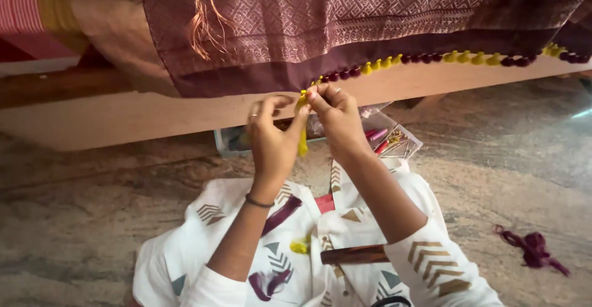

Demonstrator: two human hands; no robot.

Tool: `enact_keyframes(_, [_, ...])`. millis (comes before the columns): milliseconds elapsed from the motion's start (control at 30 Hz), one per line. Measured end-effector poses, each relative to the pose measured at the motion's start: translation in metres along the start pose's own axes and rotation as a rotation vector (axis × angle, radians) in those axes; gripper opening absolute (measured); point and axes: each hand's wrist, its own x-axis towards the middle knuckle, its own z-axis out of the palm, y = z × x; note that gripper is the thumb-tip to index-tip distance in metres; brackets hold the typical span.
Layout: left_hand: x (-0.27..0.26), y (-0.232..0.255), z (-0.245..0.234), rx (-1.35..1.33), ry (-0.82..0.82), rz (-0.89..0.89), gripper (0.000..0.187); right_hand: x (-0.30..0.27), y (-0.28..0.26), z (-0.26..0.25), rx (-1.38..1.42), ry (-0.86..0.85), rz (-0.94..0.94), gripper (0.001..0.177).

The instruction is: Sewing yellow and maroon decorative tassels onto the border of a fabric piece using a needle and thread.

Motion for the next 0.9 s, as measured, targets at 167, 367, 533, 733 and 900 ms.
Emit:
enact_keyframes(167, [-0.02,0.052,-0.006,0.549,0.294,0.633,0.023,0.003,-0.004,0.007,0.0,-0.005,-0.134,0.006])
enact_keyframes(367, [-0.009,0.047,-0.017,0.713,0.012,0.747,0.031,-0.005,-0.016,0.007,-0.069,0.086,-0.192,0.005])
enact_keyframes(533, [-0.001,0.047,-0.024,0.818,0.0,0.736,0.022,-0.018,-0.034,0.01,0.044,0.019,-0.183,0.006])
enact_keyframes(733, [0.01,0.048,-0.021,0.329,0.046,0.41,0.005,-0.043,-0.043,0.02,0.155,0.061,-0.183,0.004])
enact_keyframes(900, [0.019,0.043,-0.026,0.137,-0.148,0.416,0.01,-0.043,-0.048,0.026,0.0,0.086,-0.275,0.005])
